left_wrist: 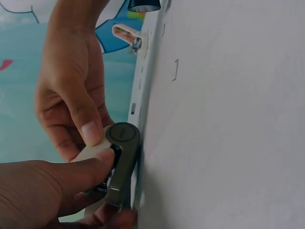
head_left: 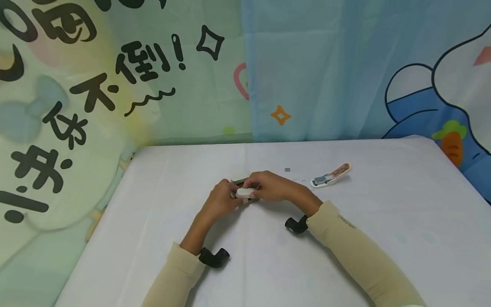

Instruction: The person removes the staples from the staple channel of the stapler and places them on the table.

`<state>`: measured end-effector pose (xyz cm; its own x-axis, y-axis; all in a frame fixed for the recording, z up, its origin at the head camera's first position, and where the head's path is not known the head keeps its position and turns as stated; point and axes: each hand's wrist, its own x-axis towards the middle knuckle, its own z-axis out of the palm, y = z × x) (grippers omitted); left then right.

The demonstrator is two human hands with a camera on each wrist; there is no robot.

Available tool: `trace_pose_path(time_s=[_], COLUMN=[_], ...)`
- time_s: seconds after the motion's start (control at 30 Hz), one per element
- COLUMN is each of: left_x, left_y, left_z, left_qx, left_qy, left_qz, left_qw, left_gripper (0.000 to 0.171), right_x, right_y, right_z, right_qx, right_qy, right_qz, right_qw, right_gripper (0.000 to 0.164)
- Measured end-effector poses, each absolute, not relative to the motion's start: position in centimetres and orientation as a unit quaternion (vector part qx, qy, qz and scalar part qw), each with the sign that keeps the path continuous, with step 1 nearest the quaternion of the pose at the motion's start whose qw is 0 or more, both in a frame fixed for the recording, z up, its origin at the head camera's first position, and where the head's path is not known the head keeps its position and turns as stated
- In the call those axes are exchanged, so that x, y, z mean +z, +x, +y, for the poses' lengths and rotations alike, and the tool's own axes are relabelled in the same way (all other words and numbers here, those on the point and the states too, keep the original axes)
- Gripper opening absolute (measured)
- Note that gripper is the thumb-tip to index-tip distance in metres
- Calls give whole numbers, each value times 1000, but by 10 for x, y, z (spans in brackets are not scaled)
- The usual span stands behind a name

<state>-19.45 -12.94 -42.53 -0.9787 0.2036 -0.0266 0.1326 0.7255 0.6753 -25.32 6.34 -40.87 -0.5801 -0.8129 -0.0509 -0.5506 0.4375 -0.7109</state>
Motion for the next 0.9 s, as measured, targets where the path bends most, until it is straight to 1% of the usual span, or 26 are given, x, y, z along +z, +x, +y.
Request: trace_pose_path(time_s=[0.2, 0.43, 0.6, 0.73, 0.9], left_x=[-431, -434, -434, -433, -432], left_y=[-193, -191, -191, -190, -187], left_z=[-126, -118, -108, -100, -93], left_qx=[408, 419, 415, 420, 429], left_qy=[105, 118, 132, 146, 153], left_qz=[905, 899, 899, 895, 890], left_qw=[61, 48, 41, 40, 30], left_gripper=[15, 16, 15, 10, 19], right_x=[-410, -410, -407, -402, -396], right_y=[-249, -242, -236, -229, -219], right_z=[72, 81, 90, 95, 96], right_qx=[-347, -353, -353, -324, -240], right_qy=[-402, -397, -402, -429, -463], right_qz=[821, 821, 821, 826, 847], right_qw=[210, 208, 200, 169, 104], right_gripper=[24, 22, 26, 32, 33])
